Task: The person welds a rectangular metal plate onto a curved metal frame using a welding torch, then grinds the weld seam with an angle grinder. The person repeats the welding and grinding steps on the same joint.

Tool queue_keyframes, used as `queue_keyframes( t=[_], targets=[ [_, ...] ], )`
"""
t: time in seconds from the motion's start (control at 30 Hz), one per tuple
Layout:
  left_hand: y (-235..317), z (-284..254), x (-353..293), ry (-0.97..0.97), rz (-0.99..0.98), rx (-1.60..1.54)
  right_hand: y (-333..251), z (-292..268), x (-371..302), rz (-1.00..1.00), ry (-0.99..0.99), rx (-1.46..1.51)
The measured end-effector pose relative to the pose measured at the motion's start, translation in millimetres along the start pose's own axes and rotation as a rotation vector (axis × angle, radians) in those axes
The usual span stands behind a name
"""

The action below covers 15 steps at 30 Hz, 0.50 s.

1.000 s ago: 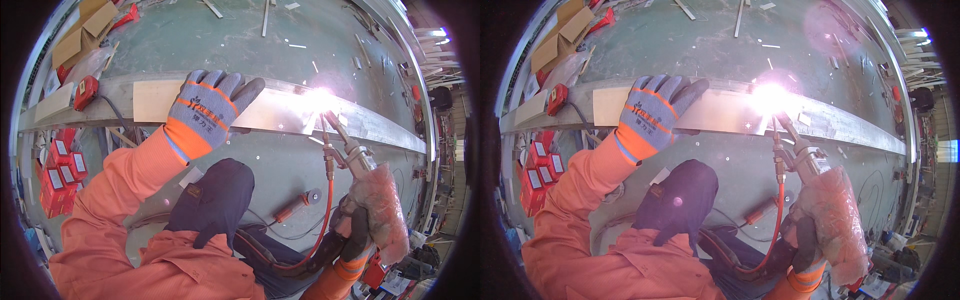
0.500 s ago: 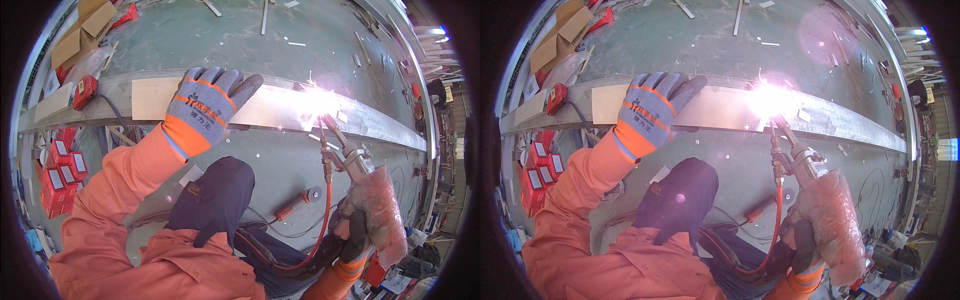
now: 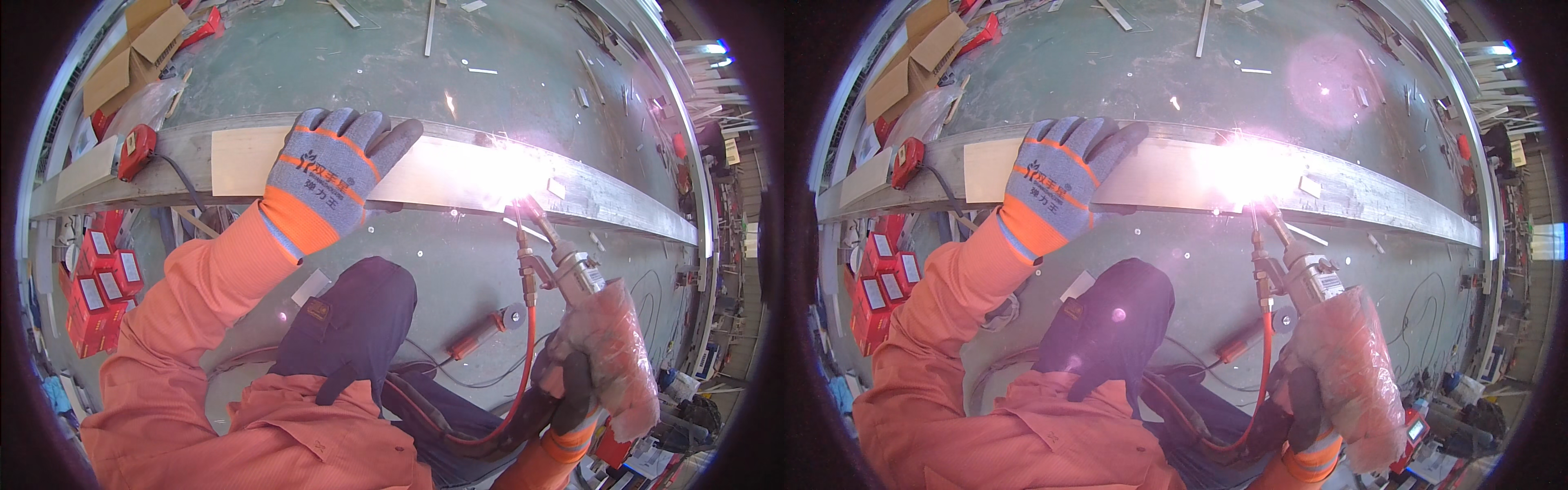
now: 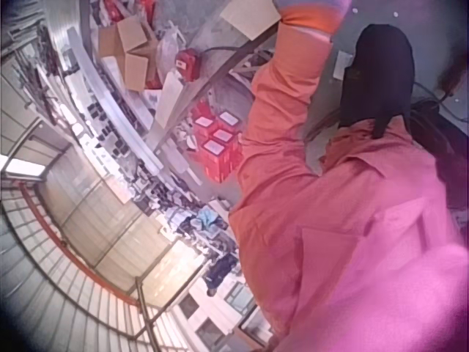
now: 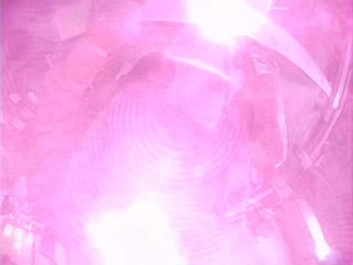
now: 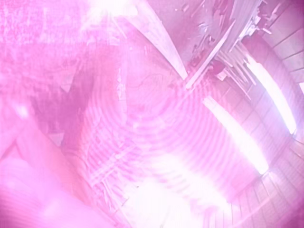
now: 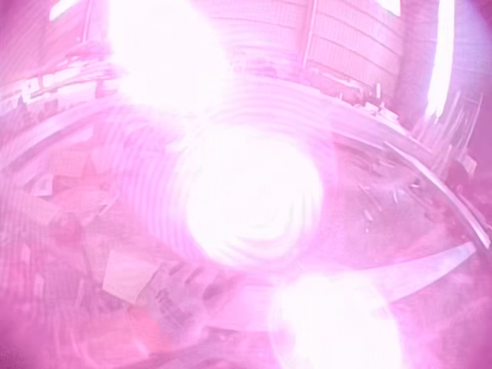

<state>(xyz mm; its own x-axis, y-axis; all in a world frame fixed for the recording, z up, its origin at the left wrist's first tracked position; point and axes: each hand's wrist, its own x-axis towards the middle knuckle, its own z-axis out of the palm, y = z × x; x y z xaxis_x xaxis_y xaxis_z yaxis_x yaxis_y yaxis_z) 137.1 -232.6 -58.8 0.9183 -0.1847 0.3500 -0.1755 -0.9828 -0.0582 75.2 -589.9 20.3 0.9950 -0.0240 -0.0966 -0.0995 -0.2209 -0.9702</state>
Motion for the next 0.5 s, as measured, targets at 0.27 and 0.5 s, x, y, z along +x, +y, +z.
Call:
queue_keyframes(
  t=[0.27, 0.5],
  targets=[
    [-0.6, -1.0, 0.8, 0.015, 0.016, 0.024, -2.7, -18.3, -5.9, 0.064, -0.062, -0.058],
    [0.5, 0.6, 0.0, 0.032, 0.0, 0.031, 13.2, -15.6, -8.5, 0.02, -0.028, -0.007]
  ],
)
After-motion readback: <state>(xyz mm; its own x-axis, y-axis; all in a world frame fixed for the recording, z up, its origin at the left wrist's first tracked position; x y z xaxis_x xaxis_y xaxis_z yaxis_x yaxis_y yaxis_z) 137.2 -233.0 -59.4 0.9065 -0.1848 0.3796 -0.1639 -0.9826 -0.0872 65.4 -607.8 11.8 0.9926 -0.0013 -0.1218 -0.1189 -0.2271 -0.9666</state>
